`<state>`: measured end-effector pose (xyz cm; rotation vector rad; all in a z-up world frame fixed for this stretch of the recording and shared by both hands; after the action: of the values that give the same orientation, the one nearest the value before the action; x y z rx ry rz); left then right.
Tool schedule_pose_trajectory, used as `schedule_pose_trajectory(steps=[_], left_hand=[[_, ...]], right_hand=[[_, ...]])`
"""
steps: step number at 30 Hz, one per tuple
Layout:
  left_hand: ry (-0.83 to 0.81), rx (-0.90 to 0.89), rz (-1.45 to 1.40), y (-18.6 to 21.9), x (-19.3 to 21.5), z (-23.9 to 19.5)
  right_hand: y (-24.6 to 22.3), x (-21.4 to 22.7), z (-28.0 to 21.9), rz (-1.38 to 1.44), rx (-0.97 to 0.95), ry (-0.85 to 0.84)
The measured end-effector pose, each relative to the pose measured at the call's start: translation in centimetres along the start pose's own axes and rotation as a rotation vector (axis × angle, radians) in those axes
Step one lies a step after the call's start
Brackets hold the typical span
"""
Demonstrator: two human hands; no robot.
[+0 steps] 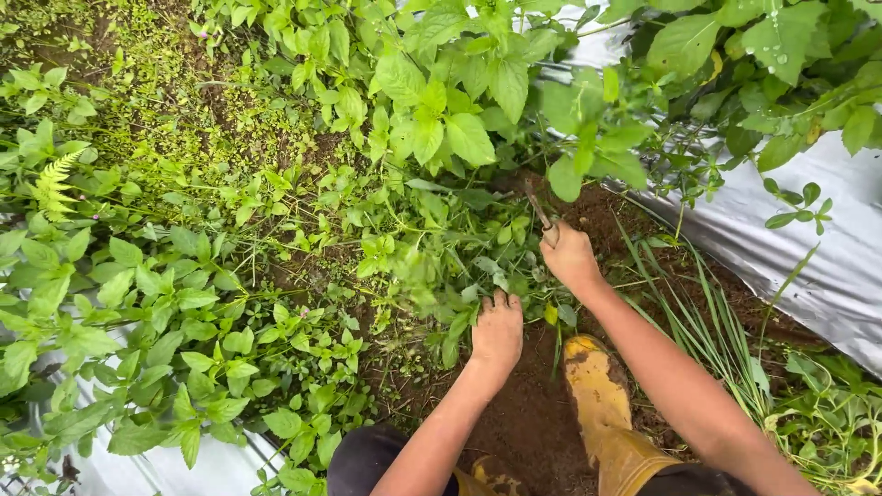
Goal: The person uses a small hand hoe to loosen soil and uproot weeds along the edge of a garden bed covered with white plastic mulch. They repeatedly scrape the ground, pull out the loosened weeds by hand, and gather them into a pile.
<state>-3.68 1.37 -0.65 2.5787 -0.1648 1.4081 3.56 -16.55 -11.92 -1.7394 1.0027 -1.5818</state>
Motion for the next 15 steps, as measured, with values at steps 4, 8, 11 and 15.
schedule_pose_trajectory(steps=[4, 8, 11, 15], left_hand=[[-0.087, -0.014, -0.047, -1.1, 0.5, -0.2], [-0.026, -0.047, -0.109, -1.9, -0.4, 0.2], [0.013, -0.055, -0.111, -1.7, 0.7, 0.0], [0.045, -0.076, -0.099, -1.5, 0.0, 0.1]], right_hand=[[-2.7, 2.7, -1.0, 0.015, -0.101, -0.031], [-4.9, 6.1, -1.8, -0.055, -0.178, 0.039], [-9.5, 7.8, -1.5, -0.031, -0.089, 0.189], [-8.2, 6.4, 0.7, 0.083, 0.081, 0.390]])
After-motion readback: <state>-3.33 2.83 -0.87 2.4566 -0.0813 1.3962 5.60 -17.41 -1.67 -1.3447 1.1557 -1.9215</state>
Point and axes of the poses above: each hand's wrist, its own z-axis towards the middle knuckle, its own x-axis out of the back of the hand, y = z × x, the point moved 2 cm from there along z, towards the middle knuckle, and after that the axes turned 9 degrees about x, right-handed, at the moved point
